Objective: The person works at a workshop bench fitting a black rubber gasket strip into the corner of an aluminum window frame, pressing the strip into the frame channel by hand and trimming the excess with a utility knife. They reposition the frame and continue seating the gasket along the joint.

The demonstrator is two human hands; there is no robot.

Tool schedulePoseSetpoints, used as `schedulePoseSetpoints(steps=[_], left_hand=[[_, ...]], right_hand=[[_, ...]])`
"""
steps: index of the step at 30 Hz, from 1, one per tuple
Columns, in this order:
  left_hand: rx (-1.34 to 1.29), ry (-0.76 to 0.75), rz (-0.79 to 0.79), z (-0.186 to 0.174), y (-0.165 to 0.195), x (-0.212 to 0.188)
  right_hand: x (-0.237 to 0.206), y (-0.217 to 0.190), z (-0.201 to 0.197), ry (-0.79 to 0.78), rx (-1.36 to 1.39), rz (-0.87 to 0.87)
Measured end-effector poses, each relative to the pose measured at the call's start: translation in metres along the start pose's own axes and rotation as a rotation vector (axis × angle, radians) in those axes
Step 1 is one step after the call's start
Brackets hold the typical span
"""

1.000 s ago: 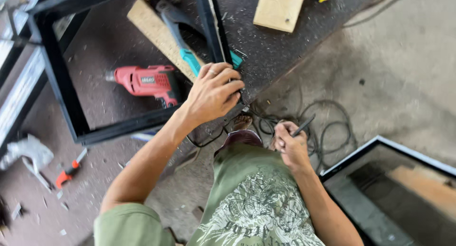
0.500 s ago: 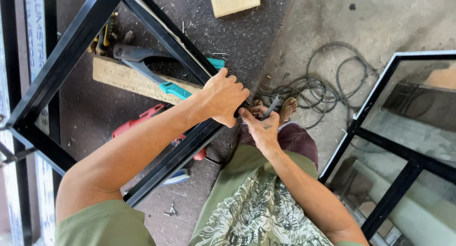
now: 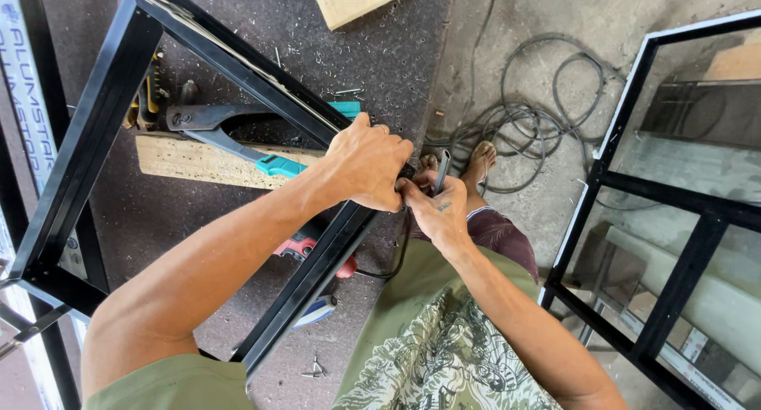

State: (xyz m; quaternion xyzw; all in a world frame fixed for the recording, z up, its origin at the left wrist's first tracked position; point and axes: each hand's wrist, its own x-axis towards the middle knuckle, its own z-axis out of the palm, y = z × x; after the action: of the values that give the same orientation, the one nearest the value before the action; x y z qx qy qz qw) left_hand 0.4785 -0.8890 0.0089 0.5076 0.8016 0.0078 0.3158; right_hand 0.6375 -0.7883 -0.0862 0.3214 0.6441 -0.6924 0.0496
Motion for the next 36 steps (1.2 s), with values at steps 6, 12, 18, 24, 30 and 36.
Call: schedulePoseSetpoints(steps=[6,12,18,24,30,36], left_hand=[[0.003,0.007,0.011,-0.003,0.003,0.001],[0.006,-0.052,0.030,-0.005,0.002,0.001],[0.019,-0.064,0.008,0.001,0.006,0.005],[0.053,-0.036,0.035,0.009,0.004,0.006],[0.065,-0.016,0.047,0.008,0.005,0.006],[-0.002,-0.033,0.032,0.002,0.006,0.004]], right_hand=[[-0.003,0.005,0.002,-0.026,0.183,0.095],[-0.002,0.013,-0.003,-0.098,0.426,0.256],[0.007,0.015,-0.014,-0.262,0.681,0.466],[-0.007,0.018,-0.009,-0.030,0.447,0.206],[0.003,0.010,-0.003,0.023,0.168,0.055],[-0.001,0.003,-0.006,0.008,0.113,0.037]])
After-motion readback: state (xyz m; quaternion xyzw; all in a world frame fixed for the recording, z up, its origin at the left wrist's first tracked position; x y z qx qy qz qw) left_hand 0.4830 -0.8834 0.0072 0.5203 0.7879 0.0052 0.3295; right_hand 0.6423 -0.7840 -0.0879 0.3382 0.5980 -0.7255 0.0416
